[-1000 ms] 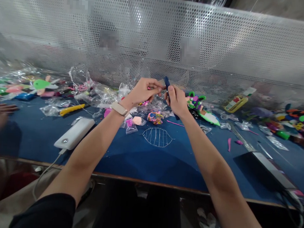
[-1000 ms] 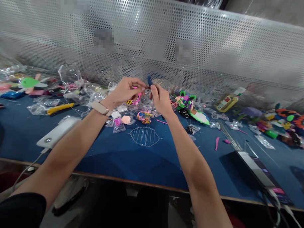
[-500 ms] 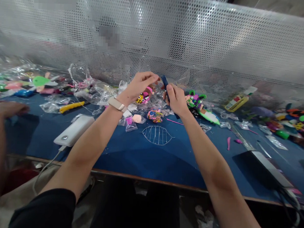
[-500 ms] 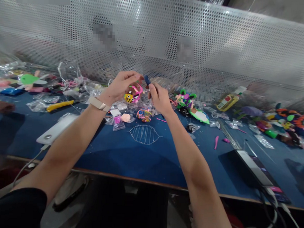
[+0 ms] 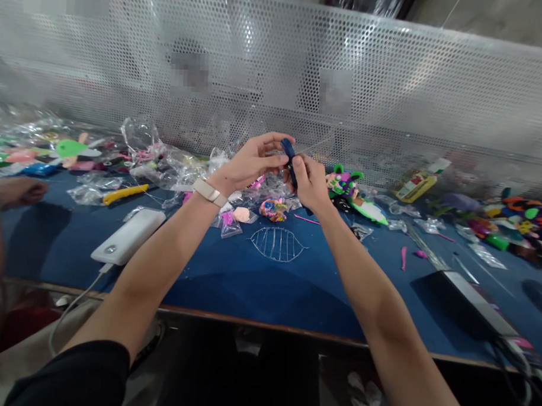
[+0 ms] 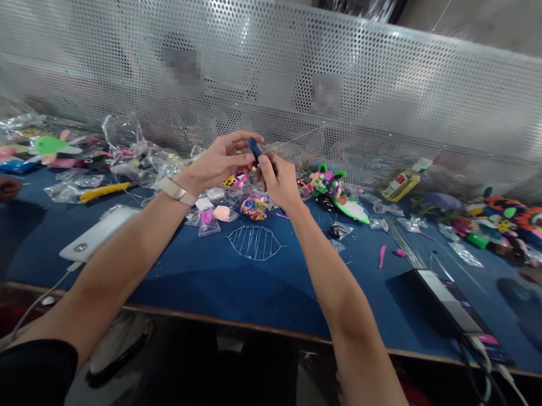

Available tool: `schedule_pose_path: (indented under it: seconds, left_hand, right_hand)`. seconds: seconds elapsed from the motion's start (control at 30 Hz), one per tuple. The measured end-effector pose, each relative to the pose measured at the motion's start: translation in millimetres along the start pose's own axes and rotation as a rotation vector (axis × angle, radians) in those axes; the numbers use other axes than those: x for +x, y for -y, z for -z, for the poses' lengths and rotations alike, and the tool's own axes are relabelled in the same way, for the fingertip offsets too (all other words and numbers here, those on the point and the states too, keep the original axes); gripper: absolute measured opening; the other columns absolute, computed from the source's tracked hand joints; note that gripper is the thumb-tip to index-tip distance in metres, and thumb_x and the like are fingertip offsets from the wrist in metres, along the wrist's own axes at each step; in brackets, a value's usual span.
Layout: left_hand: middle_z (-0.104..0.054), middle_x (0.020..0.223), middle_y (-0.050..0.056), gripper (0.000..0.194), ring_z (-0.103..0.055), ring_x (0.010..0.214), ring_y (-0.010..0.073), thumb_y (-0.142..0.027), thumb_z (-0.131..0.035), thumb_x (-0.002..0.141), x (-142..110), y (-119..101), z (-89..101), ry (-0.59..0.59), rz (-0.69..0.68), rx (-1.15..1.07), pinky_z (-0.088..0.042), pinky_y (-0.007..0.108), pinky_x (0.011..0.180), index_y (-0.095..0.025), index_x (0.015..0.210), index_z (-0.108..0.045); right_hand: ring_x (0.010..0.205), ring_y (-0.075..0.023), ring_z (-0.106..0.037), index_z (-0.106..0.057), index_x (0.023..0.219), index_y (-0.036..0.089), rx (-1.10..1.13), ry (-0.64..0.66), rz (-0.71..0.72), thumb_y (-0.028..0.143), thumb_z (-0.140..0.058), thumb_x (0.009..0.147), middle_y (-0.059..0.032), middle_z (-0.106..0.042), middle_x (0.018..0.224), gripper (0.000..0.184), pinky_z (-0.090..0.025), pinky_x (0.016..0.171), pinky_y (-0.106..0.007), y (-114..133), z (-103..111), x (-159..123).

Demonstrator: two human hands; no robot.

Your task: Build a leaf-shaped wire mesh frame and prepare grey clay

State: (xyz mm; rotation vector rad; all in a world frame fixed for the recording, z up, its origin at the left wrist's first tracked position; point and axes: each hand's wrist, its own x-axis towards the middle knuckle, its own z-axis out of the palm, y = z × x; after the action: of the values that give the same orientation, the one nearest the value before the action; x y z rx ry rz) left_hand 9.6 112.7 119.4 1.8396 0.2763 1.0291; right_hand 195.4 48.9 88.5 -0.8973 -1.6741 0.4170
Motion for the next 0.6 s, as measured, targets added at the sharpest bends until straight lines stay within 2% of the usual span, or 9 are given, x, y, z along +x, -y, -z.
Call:
schedule_pose_path:
  seconds: [0.2, 0.33, 0.4, 0.53, 0.6]
  left_hand:
    - [-0.077, 0.113, 0.007, 0.040, -0.075, 0.098, 0.0182, -0.053, -0.086, 0.090, -0.3, -5.3, -7.8, -0.041, -0.009, 0.088, -0.061, 0.030, 0.080, -0.022, 0.113, -0.075]
    - [-0.077, 0.112, 0.010, 0.043, -0.076, 0.101, 0.0192, -0.062, -0.065, 0.103, -0.9, -4.0, -11.5, -0.085, 0.057, 0.064, -0.061, 0.029, 0.078, -0.022, 0.116, -0.073]
    - [-0.077, 0.113, 0.011, 0.042, -0.076, 0.101, 0.0182, -0.060, -0.058, 0.106, -1.2, -0.3, -14.6, -0.087, 0.077, 0.053, -0.060, 0.029, 0.079, -0.021, 0.117, -0.072]
    - [-0.078, 0.112, 0.011, 0.030, -0.075, 0.104, 0.0190, -0.044, -0.072, 0.096, -3.1, 9.6, -30.0, 0.086, 0.013, 0.141, -0.060, 0.032, 0.088, -0.019, 0.112, -0.070]
    - [-0.078, 0.113, 0.012, 0.032, -0.074, 0.104, 0.0218, -0.046, -0.074, 0.093, -6.0, 14.9, -43.8, 0.148, -0.017, 0.257, -0.060, 0.036, 0.091, -0.018, 0.108, -0.069]
  right_hand:
    - [0.050, -0.0115, -0.052, -0.063, 0.088, 0.024, 0.044, 0.004, -0.026, 0.085, -0.044, 0.102, -0.0016, -0.067, 0.072, 0.065, -0.042, 0.050, -0.033, 3.0, -1.6, -1.9]
    - [0.053, -0.0144, -0.056, -0.069, 0.101, 0.025, 0.121, -0.062, -0.072, 0.092, -0.037, 0.098, -0.0022, -0.066, 0.072, 0.075, -0.042, 0.047, -0.032, 6.1, -2.6, 0.3]
    - [0.057, -0.0170, -0.062, -0.070, 0.111, 0.026, 0.143, -0.119, -0.107, 0.095, -0.031, 0.097, -0.0036, -0.066, 0.074, 0.080, -0.044, 0.047, -0.032, 7.8, -0.7, 3.2]
    - [0.060, -0.0191, -0.065, -0.068, 0.121, 0.030, 0.154, -0.192, -0.129, 0.099, -0.023, 0.093, -0.0053, -0.068, 0.080, 0.088, -0.046, 0.047, -0.034, 7.8, 8.8, 10.1]
    - [0.057, -0.0178, -0.062, -0.067, 0.121, 0.030, 0.168, -0.213, -0.097, 0.101, -0.019, 0.091, -0.0048, -0.066, 0.082, 0.091, -0.045, 0.047, -0.034, 5.5, 13.8, 12.8]
